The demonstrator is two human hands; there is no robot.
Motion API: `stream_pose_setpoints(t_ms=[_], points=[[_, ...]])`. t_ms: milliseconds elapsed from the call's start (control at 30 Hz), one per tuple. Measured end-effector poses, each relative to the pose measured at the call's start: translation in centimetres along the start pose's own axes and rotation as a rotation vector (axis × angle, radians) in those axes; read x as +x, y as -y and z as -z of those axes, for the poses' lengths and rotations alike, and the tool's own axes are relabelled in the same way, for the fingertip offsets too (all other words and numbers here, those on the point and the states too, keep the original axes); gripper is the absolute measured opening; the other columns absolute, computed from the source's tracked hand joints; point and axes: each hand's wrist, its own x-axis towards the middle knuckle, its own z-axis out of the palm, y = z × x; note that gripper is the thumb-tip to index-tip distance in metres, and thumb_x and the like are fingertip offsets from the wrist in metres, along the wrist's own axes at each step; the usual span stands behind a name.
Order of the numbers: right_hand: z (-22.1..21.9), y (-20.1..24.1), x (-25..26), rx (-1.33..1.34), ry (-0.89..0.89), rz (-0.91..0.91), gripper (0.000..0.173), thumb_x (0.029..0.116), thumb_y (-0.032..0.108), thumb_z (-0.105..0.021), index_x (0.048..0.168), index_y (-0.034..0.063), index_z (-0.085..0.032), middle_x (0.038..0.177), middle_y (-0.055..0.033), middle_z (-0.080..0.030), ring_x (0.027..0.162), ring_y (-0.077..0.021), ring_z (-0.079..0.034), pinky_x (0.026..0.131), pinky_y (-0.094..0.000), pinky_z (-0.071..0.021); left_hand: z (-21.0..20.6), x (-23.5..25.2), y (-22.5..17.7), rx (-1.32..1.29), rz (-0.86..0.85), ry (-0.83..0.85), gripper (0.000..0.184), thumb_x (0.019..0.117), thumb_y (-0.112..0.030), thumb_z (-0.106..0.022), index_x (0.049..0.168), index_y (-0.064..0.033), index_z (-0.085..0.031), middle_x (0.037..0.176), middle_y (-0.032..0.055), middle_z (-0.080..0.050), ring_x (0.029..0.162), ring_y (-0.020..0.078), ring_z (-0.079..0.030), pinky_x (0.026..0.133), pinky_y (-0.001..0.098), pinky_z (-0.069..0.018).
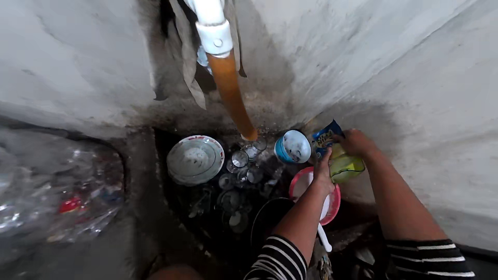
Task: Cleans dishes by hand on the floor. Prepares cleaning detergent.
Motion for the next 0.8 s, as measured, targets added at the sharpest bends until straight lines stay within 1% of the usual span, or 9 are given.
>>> stream_pose_setpoints(t_ms=[67,167,267,367,433,533,633,767,800], points=[[-0.6,-0.3,0.8,0.017,0.017,-0.006,0.047,0.1098,0.036,-0.048,0.112,-0.0061,-0.069,0.113,-0.0304,-0.068,0.113,-0.0477,-0.064,0.098,-0.0669,-0.0468,0.3,0.9,0.2,-0.018,-0.009,-0.03,0.06,0.1006,-0.055,-0.056,0.139,-0.0095,-0.055,0.126,0.0147,-0.067,0.114,0.0283,-0.066,0.095,0.0525,-0.0551],[-0.9,-0.3,1.7,0.025,0.03,-0.006,0.047,0.1102,0.035,-0.047,0.112,-0.0065,-0.069,0.112,-0.031,-0.068,0.111,-0.048,-0.064,0.097,-0.0671,-0.0465,0.5,1.9,0.3,-0.059,-0.02,-0.03,0.06,0.1004,-0.055,-0.056,0.139,-0.0099,-0.055,0.125,0.0146,-0.066,0.113,0.0281,-0.066,0.095,0.052,-0.055],[-0.9,-0.3,2.2,0.039,0.009,-0.011,0.049,0.1104,0.036,-0.046,0.109,-0.0079,-0.069,0.108,-0.0322,-0.067,0.108,-0.0485,-0.065,0.094,-0.0678,-0.0477,0.5,2.7,0.2,-0.082,-0.037,-0.025,0.058,0.1009,-0.055,-0.055,0.137,-0.0099,-0.057,0.122,0.0136,-0.068,0.111,0.0269,-0.067,0.094,0.051,-0.0559],[-0.7,-0.2,2.4,0.057,-0.015,-0.028,0.05,0.1103,0.036,-0.047,0.107,-0.0083,-0.069,0.108,-0.0317,-0.067,0.106,-0.0486,-0.065,0.093,-0.0686,-0.0481,0.2,3.0,-0.1,-0.098,-0.028,-0.038,0.058,0.1009,-0.056,-0.055,0.137,-0.0098,-0.057,0.123,0.0137,-0.068,0.111,0.0276,-0.067,0.094,0.0519,-0.0561],[-0.5,-0.3,2.5,0.064,-0.039,-0.029,0.05,0.1101,0.036,-0.047,0.105,-0.0085,-0.069,0.107,-0.0319,-0.067,0.106,-0.0496,-0.064,0.092,-0.07,-0.0473,-0.2,2.9,-0.2,-0.093,-0.034,-0.046,0.057,0.1017,-0.056,-0.053,0.135,-0.0096,-0.057,0.121,0.0138,-0.068,0.109,0.0272,-0.067,0.092,0.0515,-0.0564],[-0.1,-0.5,2.4,0.044,-0.059,-0.023,0.049,0.11,0.036,-0.048,0.105,-0.0085,-0.069,0.108,-0.0321,-0.067,0.107,-0.0504,-0.064,0.092,-0.0704,-0.0472,-0.5,2.9,0.0,-0.055,-0.038,-0.073,0.06,0.102,-0.057,-0.051,0.139,-0.011,-0.055,0.129,0.0134,-0.065,0.117,0.0276,-0.064,0.098,0.0537,-0.0534],[0.4,-0.7,2.3,0.032,-0.082,-0.026,0.049,0.1094,0.036,-0.049,0.099,-0.0073,-0.07,0.101,-0.0307,-0.068,0.1,-0.0495,-0.065,0.087,-0.0699,-0.0484,-1.1,2.1,-0.2,-0.036,-0.031,-0.064,0.061,0.1029,-0.059,-0.048,0.143,-0.0122,-0.052,0.134,0.0131,-0.062,0.123,0.0276,-0.061,0.102,0.0549,-0.0511],[1.4,-1.0,1.8,0.03,-0.1,-0.023,0.05,0.1077,0.039,-0.053,0.096,-0.0051,-0.071,0.098,-0.0298,-0.068,0.097,-0.0502,-0.065,0.085,-0.0718,-0.0479,-1.6,0.7,-0.6,-0.027,0.02,-0.025,0.063,0.1035,-0.059,-0.045,0.145,-0.0122,-0.05,0.138,0.013,-0.06,0.127,0.0275,-0.058,0.104,0.0549,-0.0494],[1.7,-1.1,1.7,0.039,-0.096,-0.029,0.052,0.1074,0.043,-0.052,0.095,-0.0043,-0.071,0.096,-0.0293,-0.068,0.095,-0.0495,-0.065,0.083,-0.0716,-0.0478,-1.6,0.6,-0.7,-0.02,0.027,-0.001,0.062,0.1041,-0.059,-0.045,0.144,-0.0123,-0.051,0.135,0.0129,-0.061,0.124,0.027,-0.06,0.103,0.0541,-0.0508]])
